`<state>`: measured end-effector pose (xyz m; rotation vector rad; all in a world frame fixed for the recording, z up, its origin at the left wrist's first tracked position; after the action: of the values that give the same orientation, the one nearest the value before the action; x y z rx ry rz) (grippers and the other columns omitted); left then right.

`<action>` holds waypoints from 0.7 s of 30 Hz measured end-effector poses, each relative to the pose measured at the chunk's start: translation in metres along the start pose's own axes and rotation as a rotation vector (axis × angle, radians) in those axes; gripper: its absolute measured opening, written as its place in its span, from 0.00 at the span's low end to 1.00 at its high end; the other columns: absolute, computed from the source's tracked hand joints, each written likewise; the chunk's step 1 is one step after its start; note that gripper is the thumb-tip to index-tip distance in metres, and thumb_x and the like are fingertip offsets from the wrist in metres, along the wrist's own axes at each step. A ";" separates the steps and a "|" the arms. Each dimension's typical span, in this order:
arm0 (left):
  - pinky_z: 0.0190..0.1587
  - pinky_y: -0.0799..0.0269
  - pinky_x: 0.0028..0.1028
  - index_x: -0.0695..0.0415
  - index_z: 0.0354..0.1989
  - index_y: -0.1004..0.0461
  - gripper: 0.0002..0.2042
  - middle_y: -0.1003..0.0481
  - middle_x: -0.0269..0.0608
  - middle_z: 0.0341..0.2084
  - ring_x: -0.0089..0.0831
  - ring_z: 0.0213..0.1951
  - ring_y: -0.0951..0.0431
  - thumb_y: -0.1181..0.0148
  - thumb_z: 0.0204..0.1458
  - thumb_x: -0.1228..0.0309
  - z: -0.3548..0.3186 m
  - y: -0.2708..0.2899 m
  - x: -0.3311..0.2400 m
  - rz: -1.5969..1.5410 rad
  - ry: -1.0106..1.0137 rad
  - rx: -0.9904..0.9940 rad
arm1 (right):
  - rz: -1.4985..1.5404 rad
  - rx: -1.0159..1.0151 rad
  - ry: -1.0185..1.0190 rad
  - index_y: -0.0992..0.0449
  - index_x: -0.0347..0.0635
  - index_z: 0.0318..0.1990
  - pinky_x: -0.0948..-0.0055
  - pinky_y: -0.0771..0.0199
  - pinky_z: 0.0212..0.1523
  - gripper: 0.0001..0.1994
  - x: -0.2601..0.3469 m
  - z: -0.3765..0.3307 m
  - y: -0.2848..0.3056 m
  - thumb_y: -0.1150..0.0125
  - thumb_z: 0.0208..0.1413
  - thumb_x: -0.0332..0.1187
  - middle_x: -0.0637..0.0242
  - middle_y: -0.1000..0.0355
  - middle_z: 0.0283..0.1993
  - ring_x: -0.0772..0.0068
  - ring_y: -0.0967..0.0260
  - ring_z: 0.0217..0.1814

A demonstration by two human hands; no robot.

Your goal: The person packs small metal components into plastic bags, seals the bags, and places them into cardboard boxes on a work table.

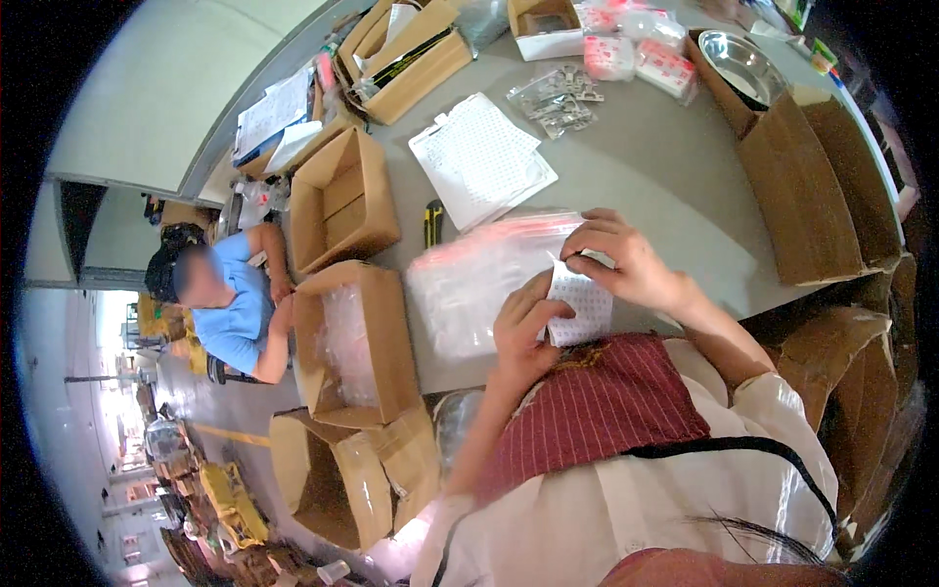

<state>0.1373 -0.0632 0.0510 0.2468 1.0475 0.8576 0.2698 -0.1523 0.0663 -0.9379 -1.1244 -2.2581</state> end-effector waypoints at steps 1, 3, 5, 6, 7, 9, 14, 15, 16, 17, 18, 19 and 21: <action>0.52 0.29 0.37 0.56 0.29 0.24 0.16 0.25 0.52 0.51 0.49 0.52 0.25 0.42 0.26 0.83 -0.001 0.000 0.001 0.007 0.001 0.012 | 0.002 0.001 0.003 0.25 0.41 0.38 0.53 0.39 0.63 0.06 0.001 0.001 0.000 0.36 0.52 0.26 0.65 0.25 0.38 0.61 0.28 0.46; 0.52 0.29 0.37 0.56 0.29 0.24 0.16 0.25 0.53 0.51 0.49 0.52 0.25 0.42 0.26 0.83 -0.001 0.001 0.002 0.008 0.006 0.009 | -0.032 0.016 0.033 0.25 0.42 0.38 0.52 0.41 0.64 0.06 0.005 0.002 0.001 0.36 0.52 0.26 0.67 0.25 0.37 0.62 0.27 0.45; 0.52 0.29 0.37 0.56 0.29 0.24 0.16 0.26 0.53 0.51 0.49 0.53 0.25 0.41 0.26 0.83 -0.001 0.001 0.001 0.006 0.009 0.008 | -0.046 0.009 0.050 0.25 0.42 0.37 0.52 0.41 0.64 0.06 0.008 0.001 0.000 0.36 0.52 0.27 0.67 0.25 0.37 0.62 0.27 0.45; 0.52 0.29 0.37 0.56 0.29 0.25 0.16 0.26 0.53 0.52 0.49 0.53 0.25 0.42 0.26 0.83 -0.001 0.002 0.001 -0.015 0.014 0.002 | -0.058 0.004 0.067 0.25 0.42 0.37 0.51 0.41 0.64 0.06 0.009 0.001 0.000 0.36 0.52 0.27 0.67 0.25 0.36 0.62 0.27 0.44; 0.52 0.29 0.37 0.56 0.29 0.25 0.16 0.26 0.53 0.52 0.49 0.53 0.25 0.42 0.26 0.83 -0.001 0.003 0.001 -0.036 0.019 -0.003 | -0.056 0.004 0.069 0.25 0.42 0.37 0.51 0.41 0.64 0.06 0.010 0.001 -0.001 0.36 0.52 0.27 0.67 0.25 0.36 0.62 0.27 0.44; 0.52 0.29 0.37 0.56 0.29 0.25 0.16 0.25 0.53 0.51 0.49 0.53 0.25 0.42 0.26 0.83 -0.004 0.001 0.001 -0.025 0.018 -0.005 | -0.055 0.011 0.063 0.25 0.42 0.37 0.52 0.41 0.64 0.06 0.010 0.002 -0.001 0.37 0.52 0.26 0.67 0.24 0.36 0.63 0.27 0.43; 0.52 0.29 0.37 0.57 0.29 0.25 0.15 0.25 0.53 0.51 0.49 0.54 0.25 0.42 0.27 0.83 -0.003 0.001 0.001 -0.024 0.009 0.003 | 0.058 0.020 0.020 0.25 0.41 0.36 0.52 0.41 0.64 0.04 0.000 0.002 -0.001 0.38 0.53 0.26 0.67 0.24 0.36 0.62 0.27 0.43; 0.52 0.29 0.37 0.57 0.29 0.25 0.15 0.25 0.53 0.51 0.49 0.54 0.25 0.42 0.27 0.83 -0.003 0.002 -0.001 -0.023 0.009 0.004 | 0.095 0.033 0.003 0.24 0.40 0.36 0.53 0.41 0.65 0.04 -0.002 0.002 -0.002 0.38 0.53 0.26 0.67 0.24 0.36 0.62 0.27 0.43; 0.52 0.29 0.37 0.57 0.29 0.25 0.15 0.25 0.53 0.51 0.50 0.54 0.25 0.42 0.27 0.83 -0.002 0.002 -0.001 -0.022 0.008 0.004 | 0.094 0.033 0.004 0.24 0.40 0.36 0.53 0.41 0.65 0.04 -0.004 0.003 -0.002 0.38 0.53 0.26 0.67 0.24 0.36 0.62 0.27 0.43; 0.52 0.29 0.37 0.57 0.29 0.25 0.15 0.25 0.53 0.51 0.50 0.54 0.25 0.42 0.27 0.83 -0.002 0.002 -0.001 -0.021 0.006 0.003 | 0.103 0.024 0.014 0.24 0.40 0.36 0.55 0.39 0.62 0.04 -0.005 0.003 -0.001 0.38 0.53 0.26 0.66 0.24 0.36 0.62 0.27 0.43; 0.52 0.29 0.37 0.57 0.29 0.25 0.15 0.25 0.53 0.51 0.50 0.54 0.25 0.42 0.26 0.83 -0.004 0.002 0.000 -0.028 0.010 0.003 | 0.113 0.017 0.024 0.24 0.39 0.36 0.57 0.36 0.59 0.04 -0.005 0.004 -0.002 0.38 0.53 0.26 0.65 0.24 0.36 0.62 0.27 0.43; 0.52 0.29 0.37 0.58 0.29 0.25 0.15 0.26 0.53 0.52 0.50 0.54 0.26 0.42 0.26 0.83 -0.005 0.002 0.001 -0.036 0.013 0.003 | 0.112 0.017 0.026 0.24 0.39 0.36 0.57 0.36 0.59 0.04 -0.005 0.004 -0.002 0.38 0.53 0.26 0.65 0.24 0.36 0.62 0.27 0.43; 0.52 0.30 0.37 0.58 0.29 0.25 0.15 0.26 0.53 0.52 0.50 0.54 0.26 0.42 0.26 0.83 -0.006 0.002 0.004 -0.040 0.009 -0.006 | 0.139 0.017 -0.010 0.24 0.39 0.36 0.61 0.32 0.53 0.03 -0.009 0.005 -0.003 0.39 0.54 0.26 0.64 0.24 0.36 0.61 0.28 0.43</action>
<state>0.1319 -0.0607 0.0465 0.2168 1.0546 0.8263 0.2753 -0.1459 0.0603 -0.9901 -1.0470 -2.1321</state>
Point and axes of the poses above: each hand's wrist, its own z-axis towards the middle knuckle, its own y-axis out of the back of the hand, x = y × z, the point moved 8 cm from there along z, towards the middle knuckle
